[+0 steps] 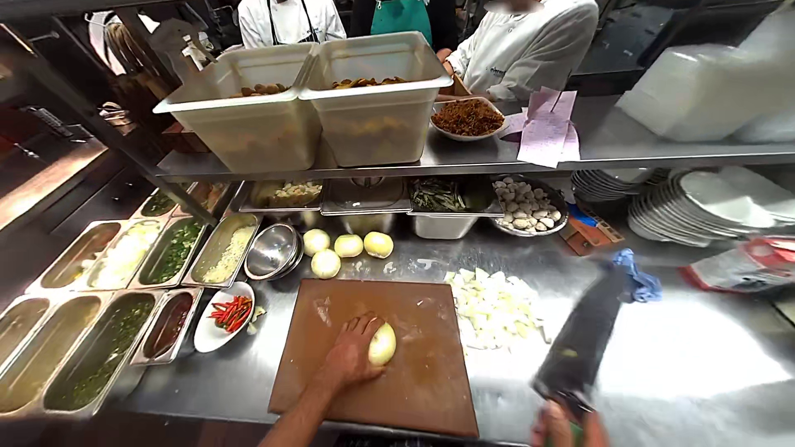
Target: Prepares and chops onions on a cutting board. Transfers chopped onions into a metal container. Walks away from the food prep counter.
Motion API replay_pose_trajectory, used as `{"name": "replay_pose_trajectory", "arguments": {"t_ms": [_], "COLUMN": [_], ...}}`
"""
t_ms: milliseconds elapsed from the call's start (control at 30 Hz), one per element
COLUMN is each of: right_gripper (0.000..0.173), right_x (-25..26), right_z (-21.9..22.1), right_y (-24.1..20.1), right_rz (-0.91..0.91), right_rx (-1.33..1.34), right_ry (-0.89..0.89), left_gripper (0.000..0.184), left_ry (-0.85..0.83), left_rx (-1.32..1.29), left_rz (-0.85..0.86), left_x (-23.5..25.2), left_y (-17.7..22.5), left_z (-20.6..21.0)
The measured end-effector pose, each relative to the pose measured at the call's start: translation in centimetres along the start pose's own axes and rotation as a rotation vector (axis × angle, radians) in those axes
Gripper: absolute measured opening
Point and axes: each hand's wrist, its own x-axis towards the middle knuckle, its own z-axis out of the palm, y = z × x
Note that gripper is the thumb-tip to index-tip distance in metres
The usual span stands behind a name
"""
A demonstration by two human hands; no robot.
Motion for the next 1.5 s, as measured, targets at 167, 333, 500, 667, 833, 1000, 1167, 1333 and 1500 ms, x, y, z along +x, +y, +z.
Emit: {"name": "replay_pose_trajectory", "arguments": {"t_ms": [167,333,500,667,833,1000,1167,1333,1500], "right_gripper": [0.038,0.038,0.035,0.034,0.033,0.041,0.042,0.04,0.039], "right_x": [1.2,2.7,3.9,4.5,4.2,2.9,3.5,6.0,8.1], "right_z": [10.3,16.5,17.9,19.1,21.0,21.9,21.0,18.4,14.5], "right_y": [-0.1,-2.4,-4.4,-6.6,-6.0,0.6,1.5,3.9,3.6], "right_rz": [-0.094,-0.14,-0.12,-0.011,0.076,0.134,0.117,0.14,0.221], "right_rx": [-0.782,-1.088,-1.214,-1.274,-1.308,-1.193,-1.116,-0.759,-0.691], "right_ry": [-0.441,-0.67,-0.755,-0.834,-0.829,-0.747,-0.788,-0.798,-0.735], "left_gripper": [0.095,0.038,0.039,0.04,0.04,0.042,0.031,0.081,0.103], "left_ry": [0.218,0.731,0.434,0.265,0.189,0.197,0.607,0.25,0.373], "left_rx": [-0.22,-0.169,-0.085,-0.219,-0.25,-0.193,-0.397,-0.559,-0.318], "left_rz": [-0.061,-0.035,0.184,0.118,0.133,0.241,0.05,-0.048,-0.057], "left_x": [-3.1,-1.4,6.7,8.2,9.7,11.5,6.3,-4.1,-1.2], "left_y": [-0.3,-0.8,-0.7,-1.5,-3.3,-3.7,-4.5,-3.4,-0.3], "left_z": [-4.2,-9.2,-7.7,-6.5,-5.0,-3.4,-3.9,0.9,5.1]}}
